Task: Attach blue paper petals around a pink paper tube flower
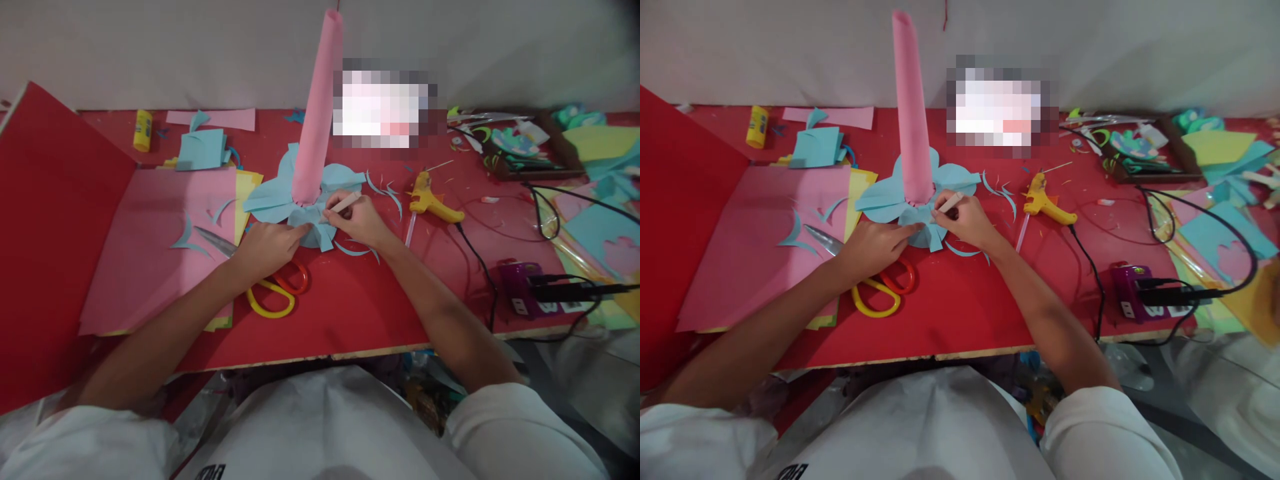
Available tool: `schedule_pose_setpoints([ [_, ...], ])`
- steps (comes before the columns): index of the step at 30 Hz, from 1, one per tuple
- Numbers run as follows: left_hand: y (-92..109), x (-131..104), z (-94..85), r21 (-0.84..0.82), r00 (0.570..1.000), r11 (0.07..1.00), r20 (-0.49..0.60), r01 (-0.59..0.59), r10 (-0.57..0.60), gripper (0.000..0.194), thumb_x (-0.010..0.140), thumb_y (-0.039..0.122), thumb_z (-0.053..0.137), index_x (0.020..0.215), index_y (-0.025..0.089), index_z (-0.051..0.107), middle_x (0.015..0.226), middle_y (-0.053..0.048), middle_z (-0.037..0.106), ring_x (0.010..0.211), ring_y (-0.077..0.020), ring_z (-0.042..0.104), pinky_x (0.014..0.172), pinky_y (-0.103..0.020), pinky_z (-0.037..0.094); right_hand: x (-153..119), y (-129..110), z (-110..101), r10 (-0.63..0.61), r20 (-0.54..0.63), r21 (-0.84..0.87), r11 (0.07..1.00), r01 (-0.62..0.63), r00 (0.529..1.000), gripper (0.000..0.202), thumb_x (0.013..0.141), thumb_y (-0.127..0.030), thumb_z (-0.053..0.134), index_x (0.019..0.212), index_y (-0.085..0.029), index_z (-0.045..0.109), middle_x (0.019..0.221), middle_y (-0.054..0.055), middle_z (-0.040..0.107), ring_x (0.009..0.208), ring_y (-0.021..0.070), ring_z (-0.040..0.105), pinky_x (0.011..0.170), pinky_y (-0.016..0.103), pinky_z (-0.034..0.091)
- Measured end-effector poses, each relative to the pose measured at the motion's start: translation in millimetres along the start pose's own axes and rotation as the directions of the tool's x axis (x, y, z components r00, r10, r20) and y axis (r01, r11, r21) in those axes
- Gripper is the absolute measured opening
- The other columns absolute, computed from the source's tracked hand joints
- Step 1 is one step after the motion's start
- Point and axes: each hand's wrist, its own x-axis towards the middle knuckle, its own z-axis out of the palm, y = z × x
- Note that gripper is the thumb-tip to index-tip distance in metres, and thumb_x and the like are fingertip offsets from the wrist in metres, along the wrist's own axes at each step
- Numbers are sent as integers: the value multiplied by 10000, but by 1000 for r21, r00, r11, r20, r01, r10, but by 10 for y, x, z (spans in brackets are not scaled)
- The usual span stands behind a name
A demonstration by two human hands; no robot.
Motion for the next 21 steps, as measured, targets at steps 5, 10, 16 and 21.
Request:
schedule_pose_setpoints([
  [5,-7,-3,17,22,1000,1000,-11,-1,1,506,1018,200,412,1446,279,670,892,-102,791,779,-276,745,649,-323,471,2,-8,-4,16,23,-5,1000,-16,1000,270,905,-464,684,833,-210,628,702,-8,641,589,116,484,557,284,390],
  [10,-14,-11,26,19,1000,1000,-23,-10,10,508,1007,188,423,1440,285,672,900,-90,796,775,-256,742,638,-305,449,4,-4,-11,16,-3,-22,1000,-16,1000,233,895,-424,681,811,-218,612,694,-8,649,585,119,501,557,287,401],
  [16,-29,-13,51,4,997,1000,-67,-25,25,496,989,174,425,1392,261,700,816,-86,765,703,-232,711,622,-295,438,-10,-26,-23,25,39,38,999,-26,999,247,886,-449,687,820,-216,633,696,-2,658,585,120,503,540,280,403],
  [21,-26,-21,47,54,994,997,-85,-61,65,475,977,166,420,1323,250,735,781,-79,746,699,-228,699,592,-281,409,-93,-67,-32,42,-20,31,999,-41,999,227,894,-420,684,825,-220,603,670,-20,632,561,107,485,531,270,398],
])
